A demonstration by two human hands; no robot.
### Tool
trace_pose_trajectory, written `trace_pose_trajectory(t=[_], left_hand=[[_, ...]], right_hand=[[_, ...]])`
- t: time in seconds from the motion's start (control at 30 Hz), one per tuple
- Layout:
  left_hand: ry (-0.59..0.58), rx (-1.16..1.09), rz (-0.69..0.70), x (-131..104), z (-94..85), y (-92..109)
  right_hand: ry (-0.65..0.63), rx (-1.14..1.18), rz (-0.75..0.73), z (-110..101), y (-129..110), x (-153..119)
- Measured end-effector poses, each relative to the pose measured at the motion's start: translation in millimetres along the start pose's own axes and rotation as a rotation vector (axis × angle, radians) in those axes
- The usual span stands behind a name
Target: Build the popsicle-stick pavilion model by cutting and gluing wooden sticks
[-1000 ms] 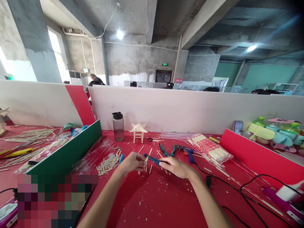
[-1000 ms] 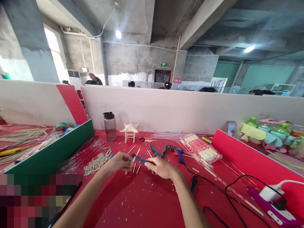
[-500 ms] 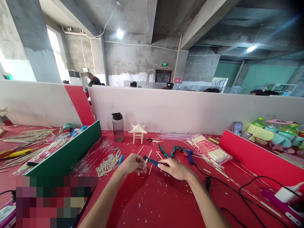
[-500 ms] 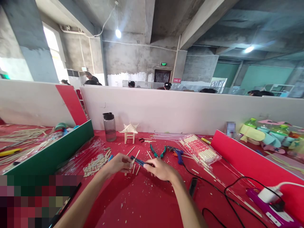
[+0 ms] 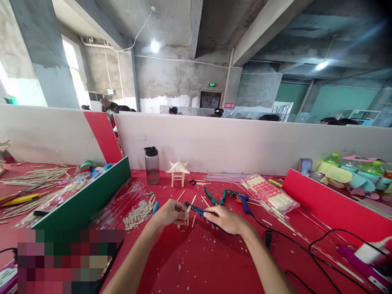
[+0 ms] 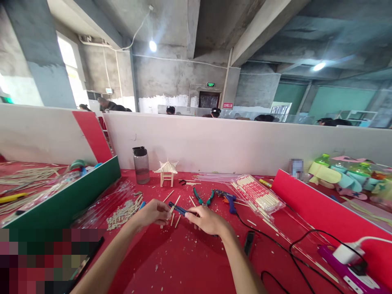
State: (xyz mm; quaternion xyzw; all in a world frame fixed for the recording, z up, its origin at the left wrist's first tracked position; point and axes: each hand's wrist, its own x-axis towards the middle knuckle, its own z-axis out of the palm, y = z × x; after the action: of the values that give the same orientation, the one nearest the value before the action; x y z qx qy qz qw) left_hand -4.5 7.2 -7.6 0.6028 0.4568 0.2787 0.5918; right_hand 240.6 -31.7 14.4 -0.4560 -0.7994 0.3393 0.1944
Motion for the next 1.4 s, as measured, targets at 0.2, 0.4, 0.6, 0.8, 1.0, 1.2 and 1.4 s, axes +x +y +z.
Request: trace_pose_trajectory(t=[0.2, 0.4, 0.6, 0.8, 1.0, 1.2, 1.4], left_hand=[[0.011, 0.022, 0.013, 5.3, -1.1, -6.4], [0.035, 0.044, 0.026, 7.2, -1.5, -8.7], [0.073, 0.086, 0.04, 0.3, 1.7, -0.8], [0.087, 0.145, 0.058, -4.3, 4.4, 5.1], [0.101, 0.164, 0.054, -4.4, 4.5, 4.6], [0.137, 0.201, 0.058, -1.4, 2.4, -0.3], [0.224, 0.53, 0.117, -4.8, -0.4, -0.4]], right_hand=[[0.0, -0.03, 0.02, 0.2, 4.3, 0.6], [0.012, -0.04, 0.041, 4.7, 8.4, 3.8], [0.005, 0.012, 0.067, 8.7, 5.4, 5.6], [0.007, 0.044, 0.075, 10.7, 6.0, 5.5], [0.026, 0.046, 0.078, 14.1, 10.0, 8.4], [0.039, 0.063, 0.113, 19.9, 3.8, 10.5], [0.071, 0.005, 0.142, 25.0, -0.4, 11.7]])
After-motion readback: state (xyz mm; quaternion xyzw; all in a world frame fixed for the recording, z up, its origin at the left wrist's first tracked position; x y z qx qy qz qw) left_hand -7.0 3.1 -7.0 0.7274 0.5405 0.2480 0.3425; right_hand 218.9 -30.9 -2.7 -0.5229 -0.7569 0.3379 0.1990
